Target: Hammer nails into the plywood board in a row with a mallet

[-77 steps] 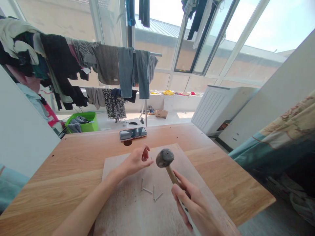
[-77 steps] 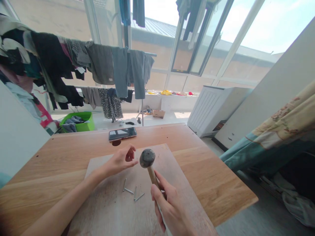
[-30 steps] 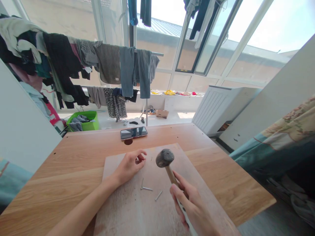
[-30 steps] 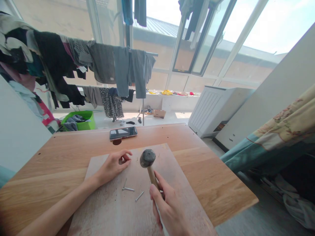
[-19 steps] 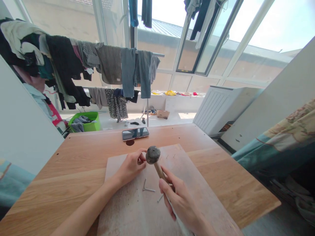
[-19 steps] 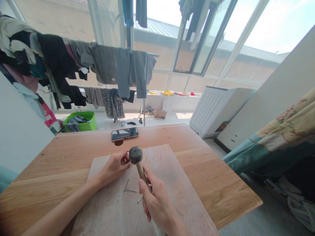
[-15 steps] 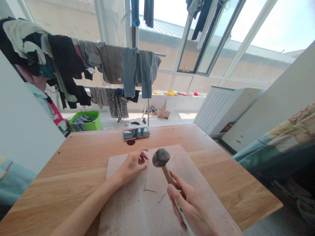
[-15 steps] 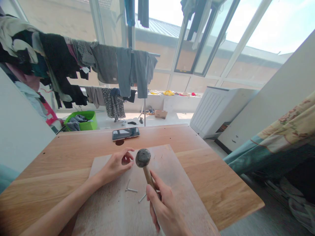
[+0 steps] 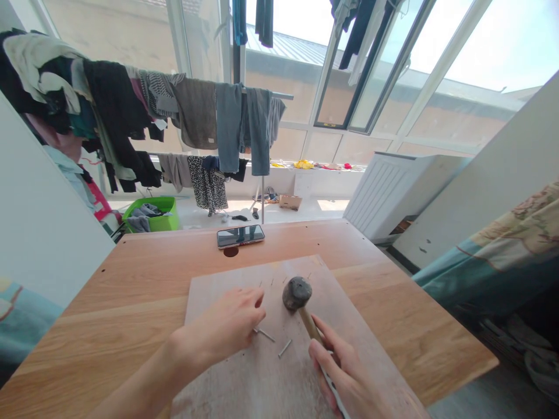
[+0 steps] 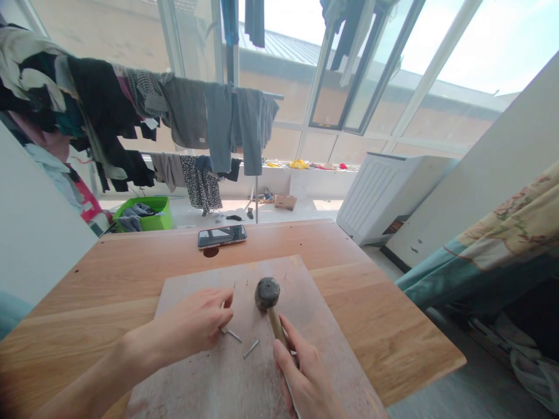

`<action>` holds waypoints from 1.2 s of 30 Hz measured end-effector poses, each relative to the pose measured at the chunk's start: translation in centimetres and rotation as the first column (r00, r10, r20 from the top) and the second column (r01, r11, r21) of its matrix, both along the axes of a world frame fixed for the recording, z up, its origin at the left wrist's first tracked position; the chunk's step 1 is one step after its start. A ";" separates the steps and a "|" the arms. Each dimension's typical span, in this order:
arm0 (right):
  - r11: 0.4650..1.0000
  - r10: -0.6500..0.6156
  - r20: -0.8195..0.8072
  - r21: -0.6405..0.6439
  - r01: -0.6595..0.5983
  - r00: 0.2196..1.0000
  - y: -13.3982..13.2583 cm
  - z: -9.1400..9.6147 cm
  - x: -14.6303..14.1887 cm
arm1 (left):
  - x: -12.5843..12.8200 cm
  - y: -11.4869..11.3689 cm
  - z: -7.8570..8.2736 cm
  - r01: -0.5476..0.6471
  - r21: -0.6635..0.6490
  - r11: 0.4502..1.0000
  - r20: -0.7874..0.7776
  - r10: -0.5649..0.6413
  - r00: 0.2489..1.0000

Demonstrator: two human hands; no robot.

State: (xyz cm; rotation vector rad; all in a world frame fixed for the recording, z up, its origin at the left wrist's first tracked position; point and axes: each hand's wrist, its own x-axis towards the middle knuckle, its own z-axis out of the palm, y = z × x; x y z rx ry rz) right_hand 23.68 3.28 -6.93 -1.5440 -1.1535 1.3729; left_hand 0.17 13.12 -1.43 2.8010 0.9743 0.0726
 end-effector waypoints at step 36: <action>0.996 0.018 -0.089 0.093 -0.009 0.996 1.5 3.1 -3.1 | -3.0 4.8 -5.0 -0.172 -0.372 0.912 0.633 0.385 0.672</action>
